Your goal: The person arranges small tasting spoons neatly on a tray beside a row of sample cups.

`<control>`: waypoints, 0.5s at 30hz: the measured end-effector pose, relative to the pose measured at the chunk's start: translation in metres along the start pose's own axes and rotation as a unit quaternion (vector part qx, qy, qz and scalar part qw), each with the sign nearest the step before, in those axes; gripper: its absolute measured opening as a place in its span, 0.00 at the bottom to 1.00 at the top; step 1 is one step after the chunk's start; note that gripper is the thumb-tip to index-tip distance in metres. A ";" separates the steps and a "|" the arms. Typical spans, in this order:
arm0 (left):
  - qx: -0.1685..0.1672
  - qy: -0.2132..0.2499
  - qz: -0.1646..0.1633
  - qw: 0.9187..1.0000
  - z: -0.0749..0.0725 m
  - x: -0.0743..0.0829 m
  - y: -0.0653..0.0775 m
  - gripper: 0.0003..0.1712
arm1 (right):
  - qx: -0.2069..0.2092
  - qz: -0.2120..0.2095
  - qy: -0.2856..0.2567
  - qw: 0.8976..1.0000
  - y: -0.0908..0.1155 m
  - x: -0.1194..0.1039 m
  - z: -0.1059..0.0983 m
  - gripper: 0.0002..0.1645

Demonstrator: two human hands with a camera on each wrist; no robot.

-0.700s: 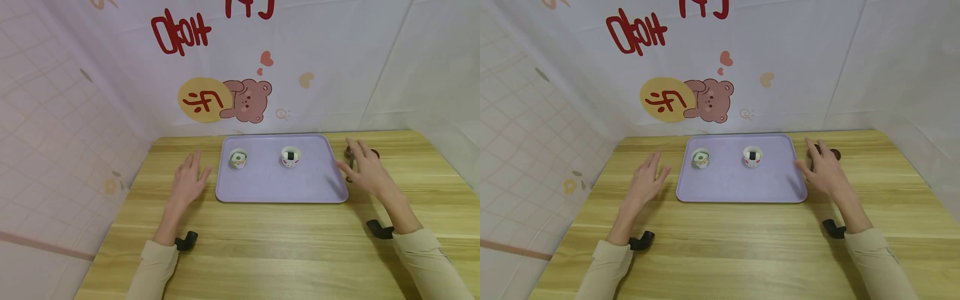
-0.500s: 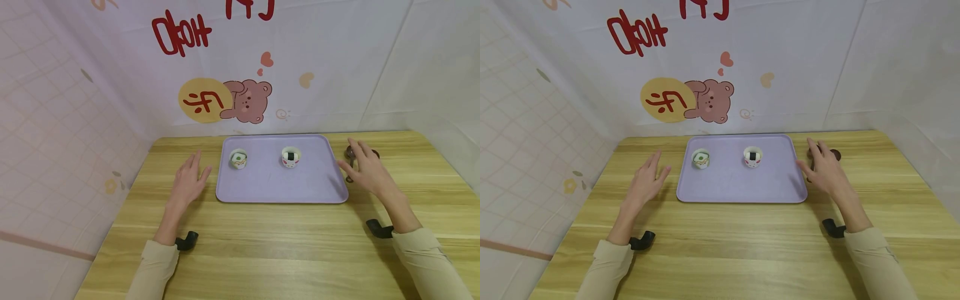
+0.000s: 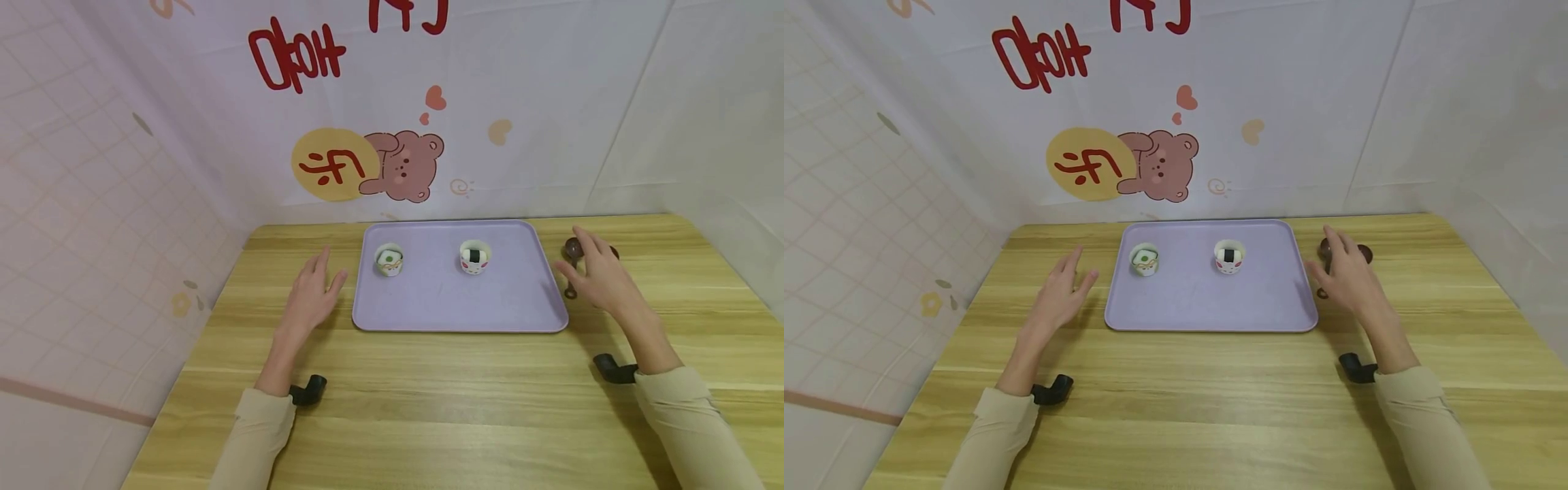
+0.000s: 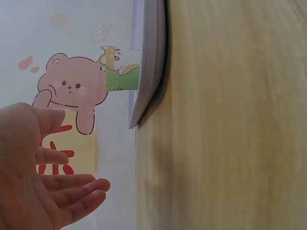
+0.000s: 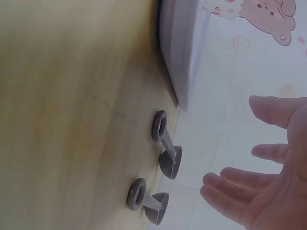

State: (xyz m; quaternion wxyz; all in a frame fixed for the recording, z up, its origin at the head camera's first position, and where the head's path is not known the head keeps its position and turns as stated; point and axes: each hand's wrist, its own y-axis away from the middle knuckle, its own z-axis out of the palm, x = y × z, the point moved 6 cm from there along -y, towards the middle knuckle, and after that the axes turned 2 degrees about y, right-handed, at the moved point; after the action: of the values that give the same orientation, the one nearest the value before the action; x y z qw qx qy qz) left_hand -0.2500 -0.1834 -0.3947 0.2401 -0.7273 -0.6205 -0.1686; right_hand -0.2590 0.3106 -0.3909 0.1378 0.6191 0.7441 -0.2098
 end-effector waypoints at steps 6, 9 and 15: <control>-0.016 0.032 -0.011 0.999 0.005 -0.004 -0.003 0.42 | -0.010 0.014 0.000 1.000 -0.004 0.007 0.000 0.49; -0.022 0.045 -0.016 0.999 0.007 -0.005 -0.004 0.41 | -0.011 0.021 -0.003 1.000 -0.004 0.009 0.000 0.48; -0.025 0.051 -0.016 0.998 0.010 -0.006 -0.005 0.40 | -0.001 0.026 -0.008 1.000 -0.004 0.012 0.002 0.45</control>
State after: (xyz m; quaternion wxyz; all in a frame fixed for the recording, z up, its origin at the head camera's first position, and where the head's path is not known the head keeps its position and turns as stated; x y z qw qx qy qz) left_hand -0.2570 -0.1822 -0.4058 0.2509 -0.7137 -0.6142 -0.2246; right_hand -0.2652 0.3198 -0.3975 0.1493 0.6362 0.7272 -0.2102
